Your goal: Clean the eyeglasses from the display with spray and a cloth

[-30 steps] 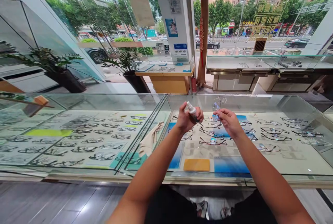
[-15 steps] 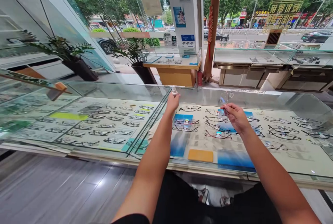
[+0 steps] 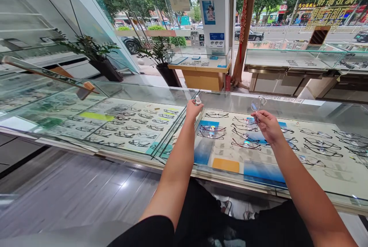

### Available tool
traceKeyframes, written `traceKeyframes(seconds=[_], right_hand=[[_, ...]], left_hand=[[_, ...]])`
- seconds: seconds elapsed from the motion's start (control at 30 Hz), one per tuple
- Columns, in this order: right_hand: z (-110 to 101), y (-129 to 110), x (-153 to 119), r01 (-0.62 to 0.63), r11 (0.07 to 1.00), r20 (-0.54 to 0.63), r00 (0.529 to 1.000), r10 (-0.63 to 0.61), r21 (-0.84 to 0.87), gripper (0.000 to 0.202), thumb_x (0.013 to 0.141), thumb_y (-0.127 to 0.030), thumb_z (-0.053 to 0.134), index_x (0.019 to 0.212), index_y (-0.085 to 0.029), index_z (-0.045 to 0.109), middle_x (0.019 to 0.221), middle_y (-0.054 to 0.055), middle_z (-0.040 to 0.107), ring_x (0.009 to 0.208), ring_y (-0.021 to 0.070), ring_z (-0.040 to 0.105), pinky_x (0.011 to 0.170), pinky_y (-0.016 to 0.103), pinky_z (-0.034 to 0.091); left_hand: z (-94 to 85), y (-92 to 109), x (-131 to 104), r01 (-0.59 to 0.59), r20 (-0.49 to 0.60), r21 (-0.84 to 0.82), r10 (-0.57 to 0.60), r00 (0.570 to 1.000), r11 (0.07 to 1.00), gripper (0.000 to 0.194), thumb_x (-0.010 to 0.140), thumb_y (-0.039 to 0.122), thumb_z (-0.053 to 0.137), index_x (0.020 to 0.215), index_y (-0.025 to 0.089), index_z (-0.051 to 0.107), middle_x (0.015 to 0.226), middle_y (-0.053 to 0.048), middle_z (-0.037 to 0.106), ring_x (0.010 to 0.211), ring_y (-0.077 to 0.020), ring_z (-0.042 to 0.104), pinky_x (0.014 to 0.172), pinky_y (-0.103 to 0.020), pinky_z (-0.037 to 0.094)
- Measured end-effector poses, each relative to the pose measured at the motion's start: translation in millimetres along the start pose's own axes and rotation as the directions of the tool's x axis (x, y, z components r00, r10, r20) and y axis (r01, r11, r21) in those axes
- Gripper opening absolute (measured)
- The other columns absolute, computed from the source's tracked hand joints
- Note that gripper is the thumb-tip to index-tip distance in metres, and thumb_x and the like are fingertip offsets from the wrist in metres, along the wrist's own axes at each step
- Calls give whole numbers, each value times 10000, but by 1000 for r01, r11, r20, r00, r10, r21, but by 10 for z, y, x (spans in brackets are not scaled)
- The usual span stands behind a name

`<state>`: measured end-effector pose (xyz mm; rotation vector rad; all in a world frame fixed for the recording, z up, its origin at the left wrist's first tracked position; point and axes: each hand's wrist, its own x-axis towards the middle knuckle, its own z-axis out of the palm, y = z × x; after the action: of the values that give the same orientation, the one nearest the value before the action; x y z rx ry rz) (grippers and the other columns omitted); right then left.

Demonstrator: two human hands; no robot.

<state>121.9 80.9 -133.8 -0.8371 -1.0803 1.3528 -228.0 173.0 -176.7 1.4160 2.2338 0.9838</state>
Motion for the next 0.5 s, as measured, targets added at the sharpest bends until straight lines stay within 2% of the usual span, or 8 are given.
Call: traceKeyframes(seconds=[0.07,0.13,0.23,0.3,0.33,0.4,0.5], right_hand=[[-9,5,8,-3,1000,4,1000,3,1,387,577,-538,982,726,-265,750,819,34,760,709,165,497,689,354,425],[-14,8,12,-7,1000,10,1000,7,1,377,589,-527,979,733,-265,751,815,33,758,709,166,502,691,356,424],[-10,8,12,1,1000,26,1000,-1,-1,360,607,-511,974,740,-260,753,839,37,766,707,161,511,697,357,433],[-4,6,14,10,1000,31,999,-10,-13,365,606,-522,972,739,-262,752,847,38,771,700,163,510,688,356,442],[-1,5,16,13,1000,30,999,-12,-20,372,600,-530,973,738,-263,753,846,38,772,698,164,509,682,355,446],[3,4,23,16,1000,26,1000,-15,-23,386,579,-542,980,730,-266,756,836,36,773,697,167,512,673,350,451],[4,5,39,18,1000,21,1000,-18,-13,386,564,-540,988,726,-268,767,828,31,773,703,165,522,676,343,453]], left_hand=[[-151,-15,-10,39,-28,68,-37,999,997,648,932,381,668,1499,139,471,1474,-223,597,1267,-310,648,967,-383,519],[-317,-54,-44,67,-22,158,-64,998,985,615,883,368,703,1437,159,539,1426,-212,641,1266,-341,655,967,-400,511],[-505,-151,-139,77,57,299,-98,994,951,370,741,318,812,1076,190,720,1110,-178,770,1132,-401,706,929,-450,507],[-575,-226,-217,68,111,375,-118,987,924,244,669,306,858,841,205,719,897,-159,772,1032,-418,725,887,-462,509],[-600,-261,-256,56,130,402,-117,985,914,224,659,311,864,785,212,707,836,-150,762,1002,-413,727,870,-456,511],[-644,-322,-333,22,147,432,-94,985,902,196,693,331,846,781,223,708,816,-142,757,980,-393,726,849,-436,516],[-699,-385,-455,-48,138,438,-15,990,898,199,802,360,767,947,228,732,989,-159,773,1024,-366,717,862,-415,519]])
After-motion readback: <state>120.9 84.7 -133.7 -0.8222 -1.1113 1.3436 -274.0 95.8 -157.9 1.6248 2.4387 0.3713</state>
